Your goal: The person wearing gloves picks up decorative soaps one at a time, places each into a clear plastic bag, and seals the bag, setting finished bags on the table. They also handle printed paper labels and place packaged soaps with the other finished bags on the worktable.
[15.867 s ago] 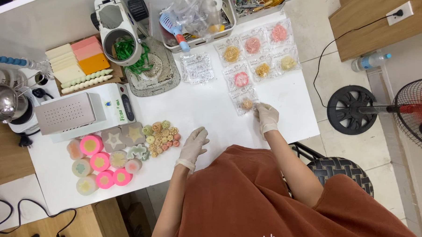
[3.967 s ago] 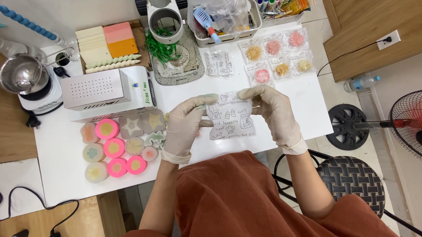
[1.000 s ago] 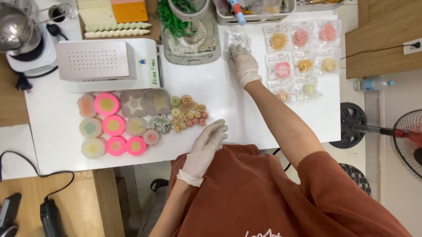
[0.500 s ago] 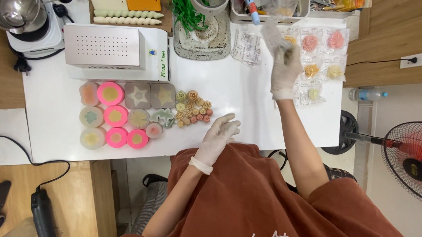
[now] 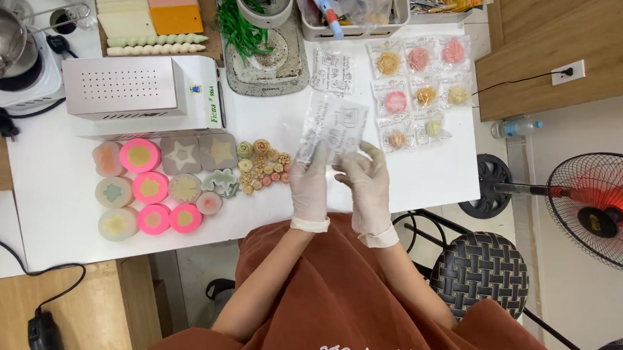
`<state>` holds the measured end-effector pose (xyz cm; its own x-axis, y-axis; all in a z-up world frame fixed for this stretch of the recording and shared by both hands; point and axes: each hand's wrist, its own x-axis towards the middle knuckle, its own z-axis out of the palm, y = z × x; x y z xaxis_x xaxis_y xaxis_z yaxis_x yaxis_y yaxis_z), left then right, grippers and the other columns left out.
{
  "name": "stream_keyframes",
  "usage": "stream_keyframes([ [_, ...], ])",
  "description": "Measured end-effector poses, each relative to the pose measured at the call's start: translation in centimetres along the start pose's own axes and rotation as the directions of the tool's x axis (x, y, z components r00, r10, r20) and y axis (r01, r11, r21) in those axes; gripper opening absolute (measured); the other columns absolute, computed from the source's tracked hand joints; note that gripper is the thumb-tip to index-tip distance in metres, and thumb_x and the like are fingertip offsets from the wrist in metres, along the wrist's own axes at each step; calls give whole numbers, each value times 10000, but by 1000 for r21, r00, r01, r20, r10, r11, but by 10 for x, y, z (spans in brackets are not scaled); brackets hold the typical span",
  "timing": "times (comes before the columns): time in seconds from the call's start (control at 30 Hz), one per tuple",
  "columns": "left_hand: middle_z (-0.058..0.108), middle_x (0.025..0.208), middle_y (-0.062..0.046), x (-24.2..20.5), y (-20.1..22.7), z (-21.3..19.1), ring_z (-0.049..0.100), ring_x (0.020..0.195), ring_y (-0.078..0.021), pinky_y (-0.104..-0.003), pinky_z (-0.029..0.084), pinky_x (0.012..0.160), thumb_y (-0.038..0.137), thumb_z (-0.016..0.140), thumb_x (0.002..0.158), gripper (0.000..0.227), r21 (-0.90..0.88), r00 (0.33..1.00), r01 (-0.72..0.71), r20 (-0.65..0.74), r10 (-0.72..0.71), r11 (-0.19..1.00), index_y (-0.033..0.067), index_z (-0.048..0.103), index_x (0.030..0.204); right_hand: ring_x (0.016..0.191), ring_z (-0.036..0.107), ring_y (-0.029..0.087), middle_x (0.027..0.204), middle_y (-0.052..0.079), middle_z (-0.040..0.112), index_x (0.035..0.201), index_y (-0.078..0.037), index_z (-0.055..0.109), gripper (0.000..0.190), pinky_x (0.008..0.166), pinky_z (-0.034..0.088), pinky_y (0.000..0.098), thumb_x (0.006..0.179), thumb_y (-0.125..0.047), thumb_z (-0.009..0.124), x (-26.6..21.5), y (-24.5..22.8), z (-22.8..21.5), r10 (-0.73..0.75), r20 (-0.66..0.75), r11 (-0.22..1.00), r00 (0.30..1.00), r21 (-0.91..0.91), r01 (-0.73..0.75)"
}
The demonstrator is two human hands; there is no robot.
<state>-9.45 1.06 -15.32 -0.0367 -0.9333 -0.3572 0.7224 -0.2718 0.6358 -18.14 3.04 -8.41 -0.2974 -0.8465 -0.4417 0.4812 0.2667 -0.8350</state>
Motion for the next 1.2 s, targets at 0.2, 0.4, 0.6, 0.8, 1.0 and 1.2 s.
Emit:
stream_keyframes([
  [0.2, 753, 1103, -46, -20, 68, 11, 685, 954, -99, -256, 572, 817, 144, 667, 984, 281, 147, 994, -4, 110, -12, 989, 6, 680, 1229, 1254, 548, 214, 1356, 99, 598, 1475, -135, 475, 620, 1081, 467, 370, 930, -72, 764, -23, -56, 0, -689, 422, 119, 590, -737, 666],
  [0.4, 774, 1053, -69, -52, 119, 20, 709, 926, -106, -259, 554, 830, 194, 625, 964, 282, 692, 940, -88, 295, -170, 717, 32, 713, 1177, 1192, 581, 219, 1262, 20, 698, 1291, -128, 703, 448, 1134, 344, 449, 857, -179, 804, -29, -87, -4, -259, 855, -312, 450, -515, 798],
  [0.6, 728, 945, -153, -62, 134, 20, 699, 813, -247, -345, 536, 771, 324, 612, 930, 334, 935, 883, -221, 313, -350, 277, 19, 717, 1021, 1040, 634, 156, 1076, -31, 735, 1130, -163, 739, 277, 1083, 418, 391, 863, -170, 811, -32, -75, -28, -227, 894, -284, 386, -440, 852],
  [0.8, 741, 947, -124, -64, 123, 8, 725, 847, -254, -349, 549, 798, 318, 599, 886, 366, 947, 840, -146, 272, -470, 288, 48, 717, 1104, 939, 681, 135, 1010, 20, 747, 1015, -73, 693, 94, 885, 542, 293, 922, -60, 687, -47, -68, -37, -293, 666, 161, 686, -673, 722],
  [1.0, 650, 1222, -137, -74, 65, 16, 641, 1143, -299, -414, 483, 1006, 340, 683, 867, 617, 961, 950, -267, 249, 189, 76, 91, 537, 1412, 837, 644, 109, 904, 62, 699, 1119, -10, 632, 113, 792, 536, 261, 1027, -56, 586, -46, -59, -43, -202, 233, 518, 951, -799, 305],
  [1.2, 479, 1427, -166, -78, 36, 22, 487, 1355, -340, -459, 429, 1121, 260, 828, 850, 660, 859, 773, -511, 445, 453, 28, 73, 491, 1386, 950, 665, 115, 1065, 67, 726, 1108, 7, 591, 91, 911, 553, 268, 1042, -55, 600, -49, -37, -42, -270, 337, 598, 902, -675, 431],
])
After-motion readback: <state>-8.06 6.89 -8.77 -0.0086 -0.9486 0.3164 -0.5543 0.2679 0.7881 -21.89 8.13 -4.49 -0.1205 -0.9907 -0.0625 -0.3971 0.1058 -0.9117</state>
